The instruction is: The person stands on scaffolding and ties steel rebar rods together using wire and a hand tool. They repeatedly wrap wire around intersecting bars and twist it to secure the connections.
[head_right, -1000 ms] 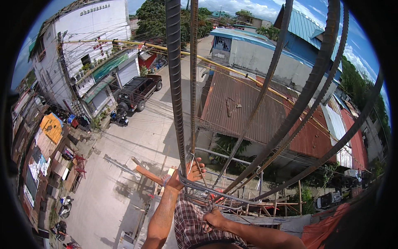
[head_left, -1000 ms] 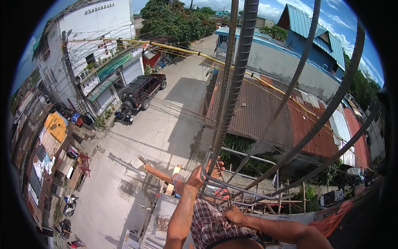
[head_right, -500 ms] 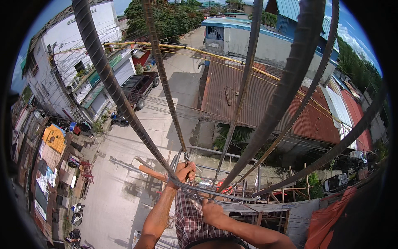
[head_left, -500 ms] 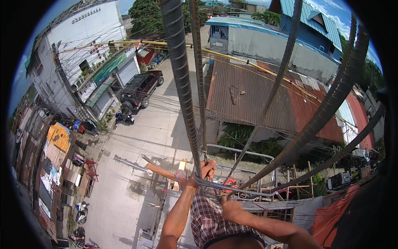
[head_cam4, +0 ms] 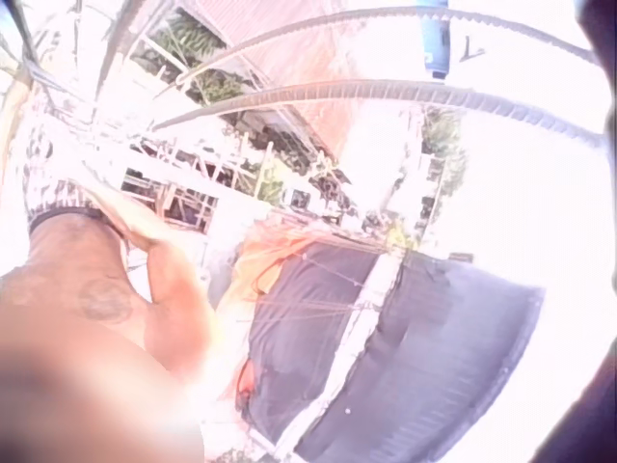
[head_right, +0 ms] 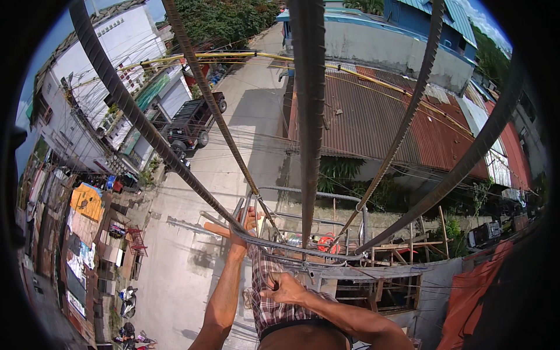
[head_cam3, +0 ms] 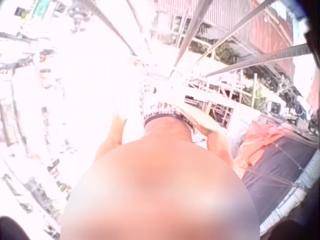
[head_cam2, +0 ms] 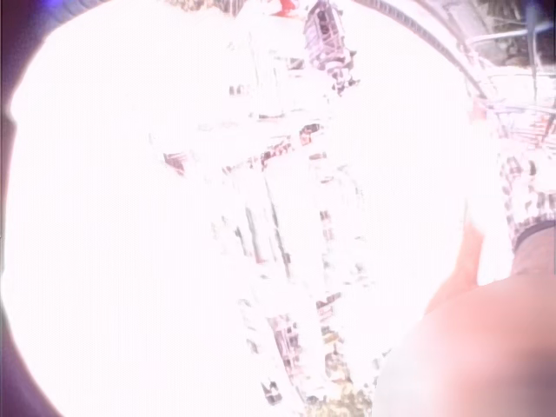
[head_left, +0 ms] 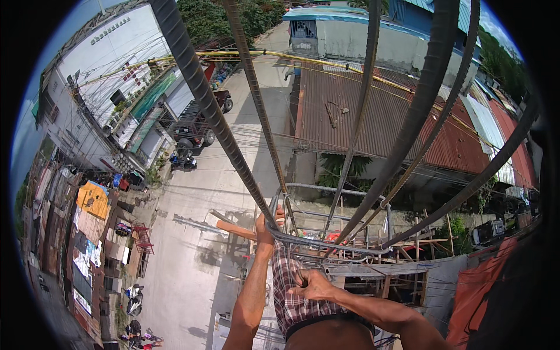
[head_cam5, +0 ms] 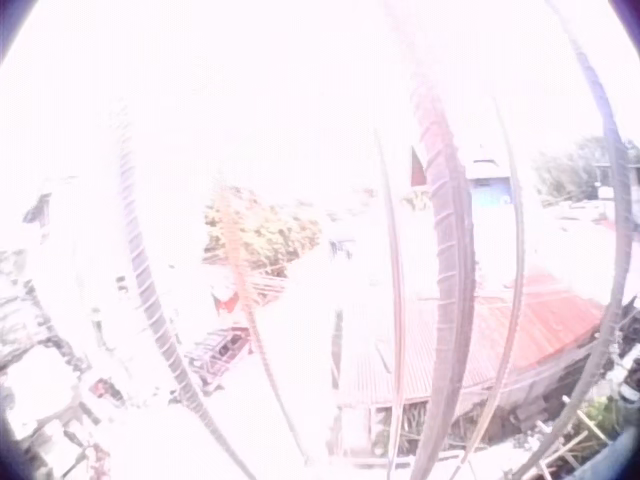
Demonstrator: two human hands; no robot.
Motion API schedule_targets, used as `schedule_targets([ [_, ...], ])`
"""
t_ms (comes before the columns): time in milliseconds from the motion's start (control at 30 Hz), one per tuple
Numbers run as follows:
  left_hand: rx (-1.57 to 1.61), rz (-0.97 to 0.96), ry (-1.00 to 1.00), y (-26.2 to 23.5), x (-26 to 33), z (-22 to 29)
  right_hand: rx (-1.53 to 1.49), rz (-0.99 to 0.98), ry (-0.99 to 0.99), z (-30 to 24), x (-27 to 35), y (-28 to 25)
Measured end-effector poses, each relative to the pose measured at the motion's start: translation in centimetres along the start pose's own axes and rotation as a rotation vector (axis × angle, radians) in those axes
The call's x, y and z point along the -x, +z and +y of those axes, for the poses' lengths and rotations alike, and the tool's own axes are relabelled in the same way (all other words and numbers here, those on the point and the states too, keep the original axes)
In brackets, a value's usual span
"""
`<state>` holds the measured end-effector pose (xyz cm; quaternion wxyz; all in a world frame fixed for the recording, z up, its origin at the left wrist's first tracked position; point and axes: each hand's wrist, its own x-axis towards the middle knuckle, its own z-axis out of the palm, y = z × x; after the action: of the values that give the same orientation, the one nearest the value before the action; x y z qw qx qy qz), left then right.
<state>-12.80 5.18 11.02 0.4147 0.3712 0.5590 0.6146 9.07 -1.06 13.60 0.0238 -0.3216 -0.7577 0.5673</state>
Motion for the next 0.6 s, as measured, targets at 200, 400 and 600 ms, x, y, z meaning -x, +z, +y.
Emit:
schedule_targets([
  [200,-0.253,-0.11,0.474,1.6,-2.0,0.0,-0.008,0.131,-0.095,2.6,-0.8,0.8],
  [400,-0.262,-0.212,0.367,2.9,-3.7,0.2,-0.194,0.012,-0.005,3.8,0.3,-3.6],
  [600,-0.428,-0.219,0.406,2.6,-2.7,1.2,0.45,0.168,0.124,2.4,1.1,-3.2],
])
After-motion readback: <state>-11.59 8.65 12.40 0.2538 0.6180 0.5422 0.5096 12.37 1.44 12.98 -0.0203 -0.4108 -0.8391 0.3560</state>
